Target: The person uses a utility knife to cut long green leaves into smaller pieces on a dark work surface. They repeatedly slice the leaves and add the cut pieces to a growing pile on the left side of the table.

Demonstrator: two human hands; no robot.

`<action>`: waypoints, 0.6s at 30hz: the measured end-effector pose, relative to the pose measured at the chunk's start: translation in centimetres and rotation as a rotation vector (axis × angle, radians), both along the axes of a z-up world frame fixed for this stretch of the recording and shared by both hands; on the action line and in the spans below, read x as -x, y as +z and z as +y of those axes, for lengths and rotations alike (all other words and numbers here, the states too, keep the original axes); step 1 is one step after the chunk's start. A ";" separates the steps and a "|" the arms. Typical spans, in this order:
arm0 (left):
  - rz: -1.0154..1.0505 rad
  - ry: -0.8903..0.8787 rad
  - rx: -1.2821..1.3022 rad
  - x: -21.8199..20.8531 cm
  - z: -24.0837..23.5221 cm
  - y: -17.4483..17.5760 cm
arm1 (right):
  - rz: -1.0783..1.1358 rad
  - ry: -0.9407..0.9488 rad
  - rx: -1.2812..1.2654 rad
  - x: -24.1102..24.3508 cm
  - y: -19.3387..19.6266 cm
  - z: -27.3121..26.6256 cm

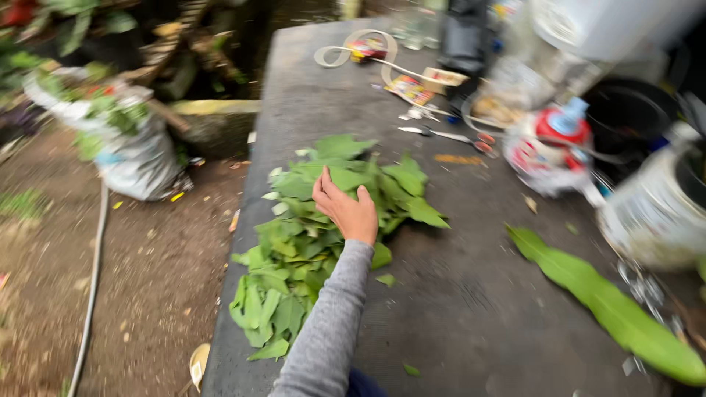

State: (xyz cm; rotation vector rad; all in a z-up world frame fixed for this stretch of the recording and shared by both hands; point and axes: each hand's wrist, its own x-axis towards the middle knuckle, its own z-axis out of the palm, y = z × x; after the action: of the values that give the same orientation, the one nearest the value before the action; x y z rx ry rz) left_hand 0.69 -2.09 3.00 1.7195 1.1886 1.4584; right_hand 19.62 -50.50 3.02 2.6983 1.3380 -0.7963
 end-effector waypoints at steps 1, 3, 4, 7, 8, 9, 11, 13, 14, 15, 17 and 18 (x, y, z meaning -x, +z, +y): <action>0.019 -0.052 -0.043 -0.7 -2.0 -0.4 | 0.039 -0.030 -0.007 1.3 -0.7 -2.9; 0.079 -0.289 -0.106 -3.9 -7.4 -1.9 | 0.106 -0.069 -0.011 3.8 -1.8 -7.8; 0.100 -0.400 -0.137 -5.6 -10.3 -3.2 | 0.136 -0.084 -0.014 5.0 -2.4 -9.4; 0.109 -0.673 0.374 -10.9 -18.0 -8.8 | 0.208 -0.136 -0.011 8.8 -2.9 -14.4; 0.156 -0.702 0.470 -12.6 -19.7 -11.1 | 0.232 -0.144 -0.006 9.7 -2.8 -15.5; 0.200 -0.730 0.558 -14.9 -21.0 -13.4 | 0.242 -0.154 -0.010 10.0 -2.7 -16.2; 0.098 -0.713 0.613 -18.8 -22.3 -17.4 | 0.263 -0.165 -0.015 10.2 -2.4 -17.3; 0.083 -0.643 0.432 -22.0 -22.0 -19.9 | 0.281 -0.160 -0.025 9.2 -2.1 -17.7; 0.115 -0.588 0.218 -23.2 -21.7 -20.5 | 0.289 -0.151 -0.034 9.0 -1.7 -18.0; 0.025 -0.618 0.350 -24.2 -21.6 -20.5 | 0.296 -0.146 -0.041 8.4 -1.3 -18.2; -0.149 -0.675 0.610 -24.7 -21.6 -19.1 | 0.313 -0.143 -0.057 7.8 -0.3 -18.5; -0.080 -0.658 0.543 -24.4 -21.8 -17.7 | 0.322 -0.137 -0.067 7.6 -0.2 -18.2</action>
State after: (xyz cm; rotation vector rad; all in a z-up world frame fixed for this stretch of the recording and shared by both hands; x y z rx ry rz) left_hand 25.14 -23.91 -14.71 1.4468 0.7630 0.7156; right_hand 12.02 -68.67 2.86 2.8295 1.2586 -1.2670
